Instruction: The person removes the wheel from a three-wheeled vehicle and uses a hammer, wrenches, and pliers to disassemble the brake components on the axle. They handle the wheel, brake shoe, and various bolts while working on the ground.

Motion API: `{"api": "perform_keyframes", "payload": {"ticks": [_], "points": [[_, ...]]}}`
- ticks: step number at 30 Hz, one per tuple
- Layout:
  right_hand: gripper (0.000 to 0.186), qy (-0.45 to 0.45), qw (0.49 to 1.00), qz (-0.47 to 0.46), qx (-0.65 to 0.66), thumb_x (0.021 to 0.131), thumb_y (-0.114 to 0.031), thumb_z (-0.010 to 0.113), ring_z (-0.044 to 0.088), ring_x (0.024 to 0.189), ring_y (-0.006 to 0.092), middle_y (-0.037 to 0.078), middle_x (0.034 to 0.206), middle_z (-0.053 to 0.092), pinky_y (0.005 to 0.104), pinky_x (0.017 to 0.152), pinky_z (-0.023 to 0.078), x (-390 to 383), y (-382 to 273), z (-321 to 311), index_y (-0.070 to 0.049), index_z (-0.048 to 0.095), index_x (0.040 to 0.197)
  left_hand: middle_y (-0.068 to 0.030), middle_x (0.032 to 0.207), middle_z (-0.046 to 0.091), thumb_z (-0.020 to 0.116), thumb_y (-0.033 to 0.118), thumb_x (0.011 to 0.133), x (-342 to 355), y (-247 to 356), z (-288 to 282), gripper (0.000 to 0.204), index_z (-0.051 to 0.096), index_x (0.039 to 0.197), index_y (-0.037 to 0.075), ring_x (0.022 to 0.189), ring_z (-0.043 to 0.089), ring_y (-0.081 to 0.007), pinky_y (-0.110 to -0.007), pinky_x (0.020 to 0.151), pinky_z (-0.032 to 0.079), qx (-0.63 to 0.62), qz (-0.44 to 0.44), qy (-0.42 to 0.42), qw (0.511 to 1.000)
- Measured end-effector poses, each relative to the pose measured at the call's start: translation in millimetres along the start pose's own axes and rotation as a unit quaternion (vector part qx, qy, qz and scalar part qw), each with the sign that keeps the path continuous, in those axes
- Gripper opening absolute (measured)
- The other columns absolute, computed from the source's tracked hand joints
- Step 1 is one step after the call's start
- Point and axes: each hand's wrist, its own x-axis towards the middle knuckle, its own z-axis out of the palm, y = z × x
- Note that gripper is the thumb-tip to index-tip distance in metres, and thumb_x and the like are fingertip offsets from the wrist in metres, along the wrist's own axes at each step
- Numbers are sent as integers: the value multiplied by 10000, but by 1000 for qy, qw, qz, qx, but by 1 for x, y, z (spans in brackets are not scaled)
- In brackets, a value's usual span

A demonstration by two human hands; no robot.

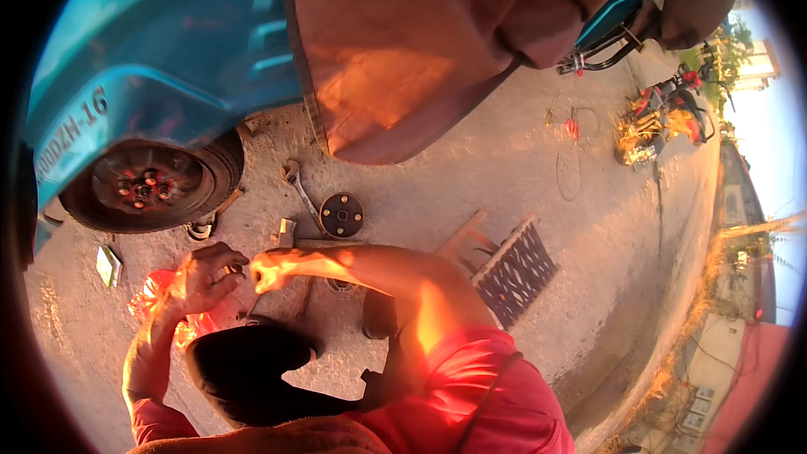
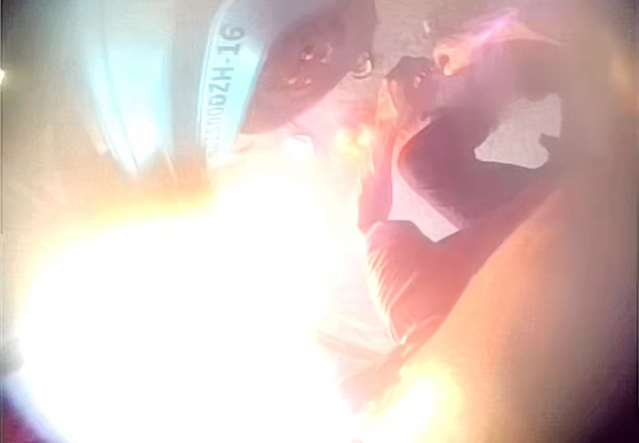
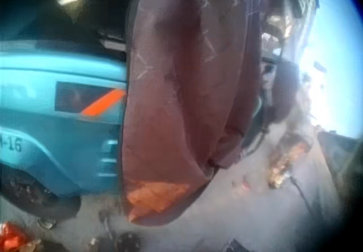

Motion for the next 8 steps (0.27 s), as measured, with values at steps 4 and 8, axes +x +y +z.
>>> {"api": "perform_keyframes", "payload": {"ticks": [4,8], "points": [[302,184,946,122,236,878,-278,699,685,798,216,122,966,737,379,723,542,-115,14,-29,-16,727,1026,-163,885,688,692,149,873,-32,6,8,201,692,1034,29,853,704,-330,-425,754,554,-82,-116,33,989],[199,419,814,192,353,923,-241,694,607,680,121,30,750,663,292,584,479,-244,50,-6,-45,713,953,-131,864,714,689,157,887,-152,-48,37,141,694,974,47,804,715,-263,-398,708,564,-8,-226,33,974]]}}
